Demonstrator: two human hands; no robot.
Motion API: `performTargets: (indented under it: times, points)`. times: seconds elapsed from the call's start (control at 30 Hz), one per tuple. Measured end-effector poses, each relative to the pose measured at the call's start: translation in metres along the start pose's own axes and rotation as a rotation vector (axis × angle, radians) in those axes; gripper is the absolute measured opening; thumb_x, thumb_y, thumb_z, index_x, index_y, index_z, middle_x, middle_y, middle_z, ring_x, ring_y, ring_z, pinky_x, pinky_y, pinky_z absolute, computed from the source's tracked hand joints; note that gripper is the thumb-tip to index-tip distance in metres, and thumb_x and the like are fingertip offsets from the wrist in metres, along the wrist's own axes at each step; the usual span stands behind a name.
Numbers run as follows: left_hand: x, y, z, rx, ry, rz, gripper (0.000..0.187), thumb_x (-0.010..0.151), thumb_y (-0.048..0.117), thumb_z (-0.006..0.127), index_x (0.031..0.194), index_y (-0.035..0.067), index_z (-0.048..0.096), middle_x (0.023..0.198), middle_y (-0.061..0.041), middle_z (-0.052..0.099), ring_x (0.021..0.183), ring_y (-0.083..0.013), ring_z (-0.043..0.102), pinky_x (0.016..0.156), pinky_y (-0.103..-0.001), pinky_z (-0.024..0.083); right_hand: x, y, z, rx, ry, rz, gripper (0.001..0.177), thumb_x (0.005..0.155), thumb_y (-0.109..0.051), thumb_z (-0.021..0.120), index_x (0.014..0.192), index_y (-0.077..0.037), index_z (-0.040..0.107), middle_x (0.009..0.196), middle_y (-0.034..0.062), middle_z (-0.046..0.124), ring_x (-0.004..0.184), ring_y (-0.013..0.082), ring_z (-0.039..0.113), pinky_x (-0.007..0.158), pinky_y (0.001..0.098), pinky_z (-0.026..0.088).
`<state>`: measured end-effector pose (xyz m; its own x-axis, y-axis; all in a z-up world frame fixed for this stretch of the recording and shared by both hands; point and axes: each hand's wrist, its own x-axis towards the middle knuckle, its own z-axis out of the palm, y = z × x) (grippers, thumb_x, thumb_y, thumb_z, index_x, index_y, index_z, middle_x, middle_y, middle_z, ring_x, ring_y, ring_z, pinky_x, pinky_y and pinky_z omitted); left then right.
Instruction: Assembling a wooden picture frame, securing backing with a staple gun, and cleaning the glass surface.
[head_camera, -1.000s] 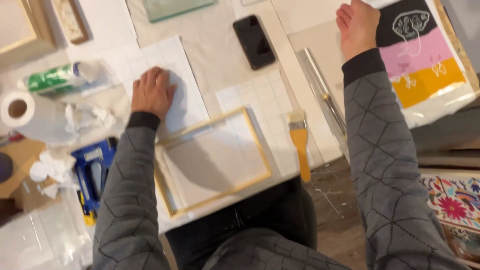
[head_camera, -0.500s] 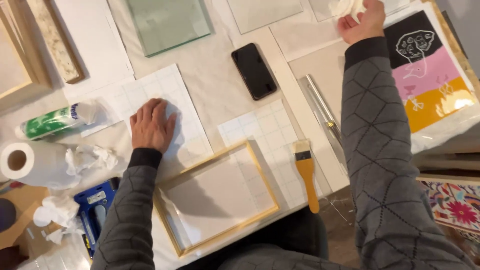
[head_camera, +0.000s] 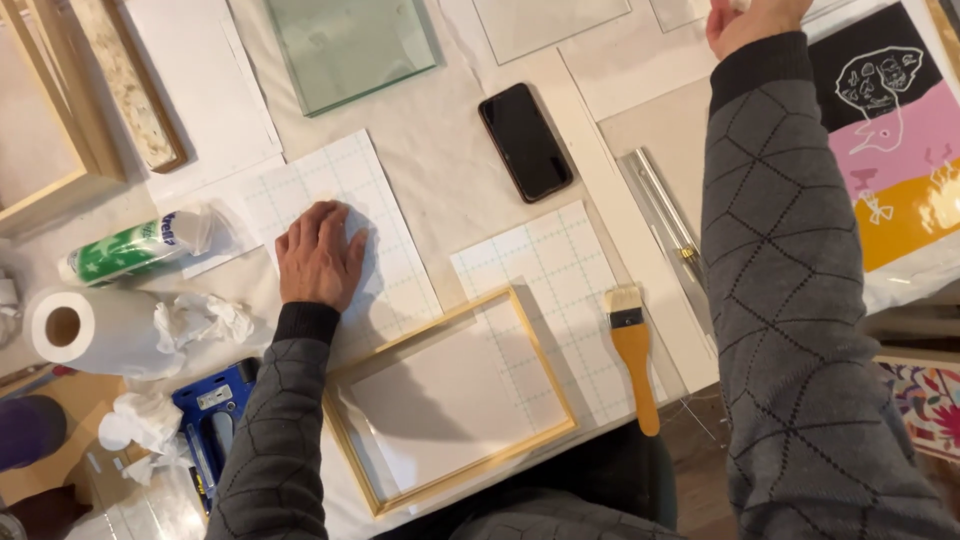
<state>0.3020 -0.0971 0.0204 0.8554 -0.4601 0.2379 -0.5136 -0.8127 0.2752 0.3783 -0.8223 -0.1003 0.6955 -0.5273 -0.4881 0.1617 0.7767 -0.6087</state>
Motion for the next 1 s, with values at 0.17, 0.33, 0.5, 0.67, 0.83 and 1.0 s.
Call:
performTargets:
  times: [0.17, 0.33, 0.5, 0.67, 0.83, 1.0]
  points:
    - [0.001, -0.001, 0.001, 0.001, 0.018, 0.006, 0.041, 0.101, 0.033, 0.067, 0.135, 0.009, 0.062, 0.141, -0.008, 0.058, 0.130, -0.0285, 0.054, 0.109, -0.046, 0.038, -0.100, -0.001, 0.081, 0.025, 0.046, -0.127, 0.067, 0.087, -0.040, 0.068, 0.134, -0.009, 0.031, 0.126, 0.0242, 0.052, 0.103, 0.0340, 0.069, 0.088, 0.0462, 0.062]
    - [0.000, 0.002, -0.001, -0.005, 0.013, -0.004, 0.041, 0.101, 0.033, 0.068, 0.135, 0.010, 0.063, 0.141, -0.007, 0.058, 0.131, -0.0285, 0.054, 0.108, -0.045, 0.038, -0.073, -0.002, 0.065, 0.369, 0.109, -0.015, 0.072, 0.082, -0.022, 0.080, 0.135, -0.001, 0.036, 0.121, 0.0260, 0.061, 0.101, 0.0360, 0.070, 0.079, 0.0419, 0.063]
    - [0.000, 0.000, 0.001, -0.010, 0.006, -0.007, 0.042, 0.101, 0.033, 0.067, 0.135, 0.010, 0.062, 0.142, -0.007, 0.058, 0.131, -0.0279, 0.054, 0.109, -0.046, 0.037, -0.070, -0.001, 0.084, 0.384, 0.275, 0.048, 0.071, 0.085, -0.024, 0.080, 0.134, 0.003, 0.036, 0.114, 0.0263, 0.056, 0.096, 0.0340, 0.066, 0.072, 0.0414, 0.061]
    - [0.000, -0.002, 0.002, -0.002, -0.019, -0.022, 0.044, 0.100, 0.034, 0.068, 0.136, 0.010, 0.062, 0.143, -0.008, 0.057, 0.131, -0.0287, 0.053, 0.110, -0.046, 0.037, -0.057, 0.010, 0.077, 0.362, 0.244, 0.003, 0.067, 0.086, -0.024, 0.078, 0.132, 0.007, 0.039, 0.115, 0.0276, 0.055, 0.098, 0.0402, 0.068, 0.074, 0.0464, 0.066]
    - [0.000, -0.003, 0.002, 0.006, -0.030, -0.029, 0.044, 0.099, 0.033, 0.068, 0.137, 0.012, 0.062, 0.143, -0.007, 0.057, 0.131, -0.0287, 0.053, 0.110, -0.047, 0.036, -0.113, 0.017, 0.125, 0.102, 0.165, -0.106, 0.059, 0.084, -0.037, 0.065, 0.127, -0.004, 0.042, 0.117, 0.0247, 0.058, 0.094, 0.0363, 0.069, 0.071, 0.0410, 0.067]
    - [0.001, 0.000, 0.003, -0.011, -0.015, -0.022, 0.044, 0.099, 0.032, 0.068, 0.137, 0.011, 0.061, 0.142, -0.007, 0.058, 0.133, -0.0288, 0.053, 0.111, -0.046, 0.037, -0.094, 0.020, 0.090, 0.098, 0.127, -0.138, 0.049, 0.099, -0.028, 0.066, 0.131, 0.004, 0.045, 0.122, 0.0258, 0.061, 0.102, 0.0359, 0.071, 0.078, 0.0410, 0.068]
